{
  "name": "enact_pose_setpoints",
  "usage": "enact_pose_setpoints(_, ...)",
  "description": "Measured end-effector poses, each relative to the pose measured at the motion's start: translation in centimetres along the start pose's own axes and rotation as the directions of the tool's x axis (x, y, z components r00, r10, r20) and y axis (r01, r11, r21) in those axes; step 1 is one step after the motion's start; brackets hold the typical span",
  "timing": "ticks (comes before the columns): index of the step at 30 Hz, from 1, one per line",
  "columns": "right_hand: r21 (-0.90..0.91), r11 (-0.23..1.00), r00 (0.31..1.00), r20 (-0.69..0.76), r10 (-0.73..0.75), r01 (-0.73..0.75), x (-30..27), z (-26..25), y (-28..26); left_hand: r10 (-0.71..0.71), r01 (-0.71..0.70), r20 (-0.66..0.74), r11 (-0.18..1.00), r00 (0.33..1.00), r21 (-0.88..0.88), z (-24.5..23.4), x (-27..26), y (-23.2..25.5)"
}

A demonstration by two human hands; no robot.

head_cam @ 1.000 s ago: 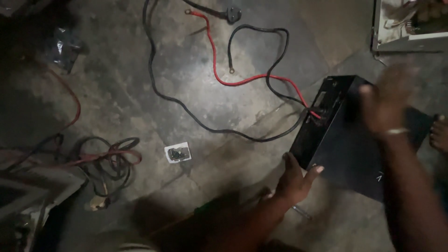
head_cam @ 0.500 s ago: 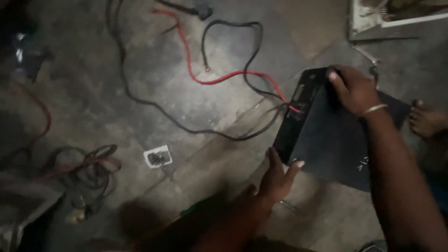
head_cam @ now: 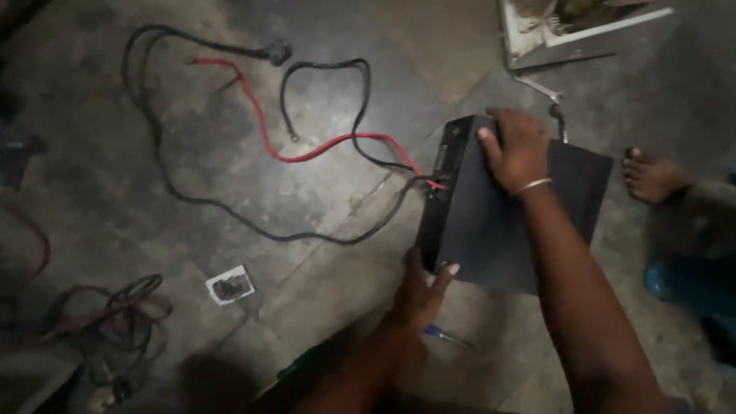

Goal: The person is working on a black electronic device, possibly a power supply unit, on the floor. They open and close the casing, use a screwdriver to tighten screws, and handle wires connected to the device.

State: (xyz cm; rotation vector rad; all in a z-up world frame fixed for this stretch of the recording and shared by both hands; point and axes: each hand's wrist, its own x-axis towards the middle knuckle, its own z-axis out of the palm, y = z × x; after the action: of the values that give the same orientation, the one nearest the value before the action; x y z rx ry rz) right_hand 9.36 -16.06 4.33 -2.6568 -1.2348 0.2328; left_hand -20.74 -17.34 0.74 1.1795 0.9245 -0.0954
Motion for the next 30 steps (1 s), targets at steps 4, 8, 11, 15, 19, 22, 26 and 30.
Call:
enact_pose_setpoints(4,-0.004,1.000,0.989,-0.142,-0.025,0.025,-2.1,0.1,-0.2,-0.007,0.008,-0.006,0.997,1.000,0.082,-2.2,0.4,0.9)
enact_pose_setpoints(8,0.002,0.995,0.975,-0.199,0.098,-0.099,-6.1,-0.1,0.0,-0.030,0.032,0.067,0.999,0.997,-0.027,-2.9,3.0,0.7)
enact_pose_setpoints(11,0.196,0.949,0.922,-0.251,0.294,-0.249,-12.7,-1.8,0.1,0.083,-0.076,-0.030,0.977,0.996,0.200,-2.5,3.6,0.6)
enact_pose_setpoints(15,0.335,0.769,0.676,-0.367,0.639,-0.545,-23.5,-3.0,-0.2,-0.107,0.141,0.142,0.955,0.984,-0.261,-2.6,1.4,2.2)
enact_pose_setpoints(19,0.837,0.253,0.269,-0.133,0.954,-0.484,-29.6,-0.9,-0.3,-0.020,0.021,0.005,0.986,1.000,-0.163,-1.7,-0.9,5.1)
enact_pose_setpoints(22,0.791,-0.559,0.065,0.589,0.805,-0.246,-31.0,1.4,-2.0,0.293,-0.230,-0.181,0.924,0.939,0.305,-0.8,-3.4,6.9)
enact_pose_setpoints(26,0.673,-0.739,0.375,0.681,0.629,0.017,-29.3,3.9,-3.7,0.434,-0.428,0.121,0.734,0.893,0.528,0.2,-5.5,10.4)
enact_pose_setpoints(30,0.661,-0.746,0.496,0.623,0.604,0.079,-30.9,4.6,-3.5,0.463,-0.458,0.129,0.722,0.877,0.519,0.8,-9.5,13.7)
